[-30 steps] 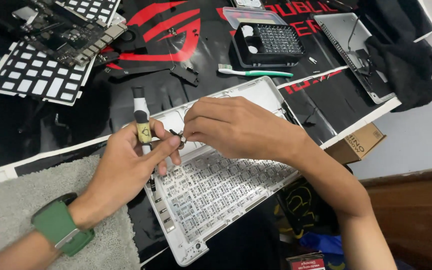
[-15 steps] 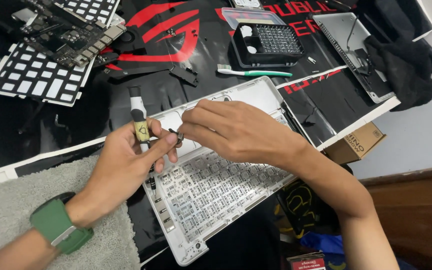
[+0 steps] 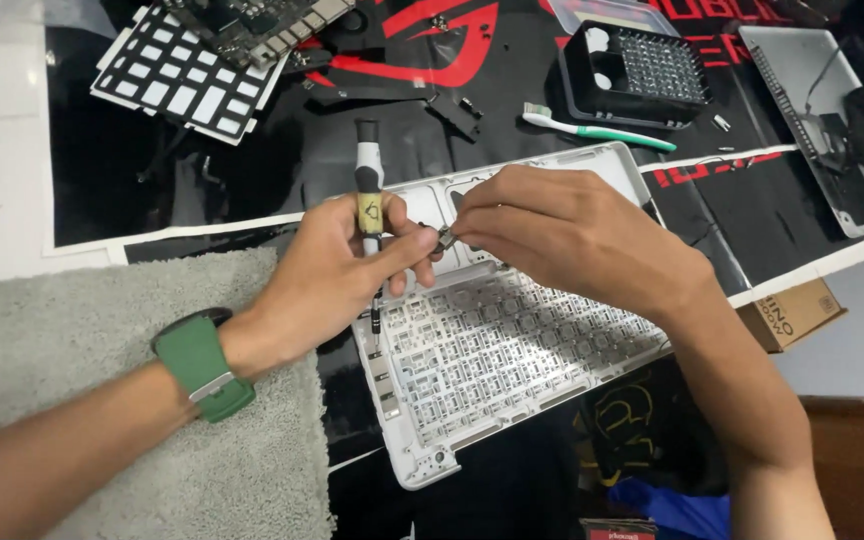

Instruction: Using a precision screwdriver to remove or install screws on a laptop keyboard and chassis assembly during a repair process.

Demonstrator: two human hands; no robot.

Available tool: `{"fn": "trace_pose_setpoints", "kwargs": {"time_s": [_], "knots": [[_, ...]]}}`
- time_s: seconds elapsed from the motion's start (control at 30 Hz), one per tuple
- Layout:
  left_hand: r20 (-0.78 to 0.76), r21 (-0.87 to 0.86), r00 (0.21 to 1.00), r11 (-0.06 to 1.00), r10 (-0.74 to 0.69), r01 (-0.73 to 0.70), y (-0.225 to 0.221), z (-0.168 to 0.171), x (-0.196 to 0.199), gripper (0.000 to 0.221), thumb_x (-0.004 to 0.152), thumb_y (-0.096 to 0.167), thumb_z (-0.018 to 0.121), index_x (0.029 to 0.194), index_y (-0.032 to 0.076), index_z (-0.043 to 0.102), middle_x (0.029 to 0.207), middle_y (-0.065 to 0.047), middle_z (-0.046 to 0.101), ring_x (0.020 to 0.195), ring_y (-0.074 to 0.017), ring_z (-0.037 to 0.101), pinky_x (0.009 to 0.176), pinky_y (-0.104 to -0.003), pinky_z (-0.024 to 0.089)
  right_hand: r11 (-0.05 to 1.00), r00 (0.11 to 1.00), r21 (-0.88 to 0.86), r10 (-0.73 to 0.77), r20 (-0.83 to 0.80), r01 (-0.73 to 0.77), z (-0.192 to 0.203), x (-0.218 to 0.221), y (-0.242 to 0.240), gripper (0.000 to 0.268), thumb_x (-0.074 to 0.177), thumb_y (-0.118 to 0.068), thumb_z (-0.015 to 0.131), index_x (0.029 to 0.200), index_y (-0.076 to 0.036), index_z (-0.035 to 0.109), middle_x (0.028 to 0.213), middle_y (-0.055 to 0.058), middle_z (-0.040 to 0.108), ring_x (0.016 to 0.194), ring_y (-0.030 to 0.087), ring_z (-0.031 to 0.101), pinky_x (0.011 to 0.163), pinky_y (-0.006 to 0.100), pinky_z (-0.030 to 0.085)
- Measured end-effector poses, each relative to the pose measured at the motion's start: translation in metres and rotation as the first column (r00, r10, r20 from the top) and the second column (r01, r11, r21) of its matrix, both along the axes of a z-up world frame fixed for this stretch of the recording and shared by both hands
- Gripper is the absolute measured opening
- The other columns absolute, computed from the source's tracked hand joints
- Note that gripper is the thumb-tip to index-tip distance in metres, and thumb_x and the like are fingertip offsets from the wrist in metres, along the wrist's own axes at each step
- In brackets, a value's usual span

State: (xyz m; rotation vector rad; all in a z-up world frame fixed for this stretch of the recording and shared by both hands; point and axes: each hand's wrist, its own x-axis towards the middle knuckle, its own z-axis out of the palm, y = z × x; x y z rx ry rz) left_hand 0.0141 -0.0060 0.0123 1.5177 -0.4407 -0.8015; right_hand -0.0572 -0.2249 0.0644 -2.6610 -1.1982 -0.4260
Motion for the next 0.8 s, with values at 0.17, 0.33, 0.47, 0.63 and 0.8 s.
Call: {"fn": "trace_pose_setpoints", "kwargs": {"time_s": [0.17,0.33,0.47,0.63,0.8], "knots": [[-0.035,0.014,0.999,1.0,0.006,-0.006,0.0007,0.0014,-0.0003,0.008,0.1,0.015,0.068,0.096,0.011,0.062,0.082,-0.01,0.079,0.06,-0.0124,0.061,0.06,-0.024,0.057,0.999,0.999,-0.035,-0.007,0.046,0.008,0.0009,0.0001,0.0027,0.008,0.101,0.002,0.073,0.104,0.007,0.068,0.105,0.018,0.067,0.088,0.029,0.069,0.08,0.04,0.062],[-0.086,-0.009,0.996,0.999,0.038,-0.039,0.0006,0.0007,-0.0005,0.014,0.098,0.016,0.07,0.092,0.011,0.059,0.081,-0.013,0.08,0.058,-0.0115,0.058,0.058,-0.024,0.052,0.996,0.997,-0.092,-0.017,0.07,0.023,0.0012,-0.0001,0.0077,0.008,0.105,0.001,0.065,0.107,0.009,0.065,0.103,0.017,0.065,0.083,0.03,0.064,0.075,0.043,0.057],[-0.103,-0.003,0.994,0.999,0.041,-0.041,0.0005,0.0023,-0.0009,0.013,0.098,0.015,0.07,0.095,0.011,0.059,0.082,-0.014,0.079,0.058,-0.0122,0.058,0.059,-0.024,0.052,0.991,0.994,-0.131,0.004,0.113,0.011,0.0009,-0.0005,0.0075,0.006,0.105,0.002,0.066,0.105,0.008,0.064,0.105,0.016,0.064,0.087,0.029,0.064,0.08,0.043,0.06],[-0.122,-0.021,0.992,0.999,0.03,-0.033,0.0,0.0006,-0.0005,0.014,0.099,0.01,0.07,0.094,0.01,0.057,0.081,-0.014,0.078,0.06,-0.013,0.061,0.06,-0.024,0.054,0.973,0.986,-0.227,-0.012,0.166,0.05,-0.0016,-0.0007,0.0077,0.005,0.108,-0.001,0.062,0.107,0.003,0.062,0.103,0.013,0.061,0.084,0.027,0.06,0.082,0.042,0.057],[-0.119,0.003,0.992,0.999,0.032,-0.032,0.0009,0.003,-0.0013,0.014,0.098,0.015,0.07,0.095,0.012,0.057,0.083,-0.014,0.08,0.059,-0.0126,0.059,0.061,-0.024,0.054,0.991,0.996,-0.132,-0.01,0.092,0.022,-0.0041,0.0024,0.0021,0.008,0.104,-0.001,0.068,0.105,0.006,0.064,0.103,0.016,0.065,0.088,0.03,0.065,0.086,0.043,0.06]]}}
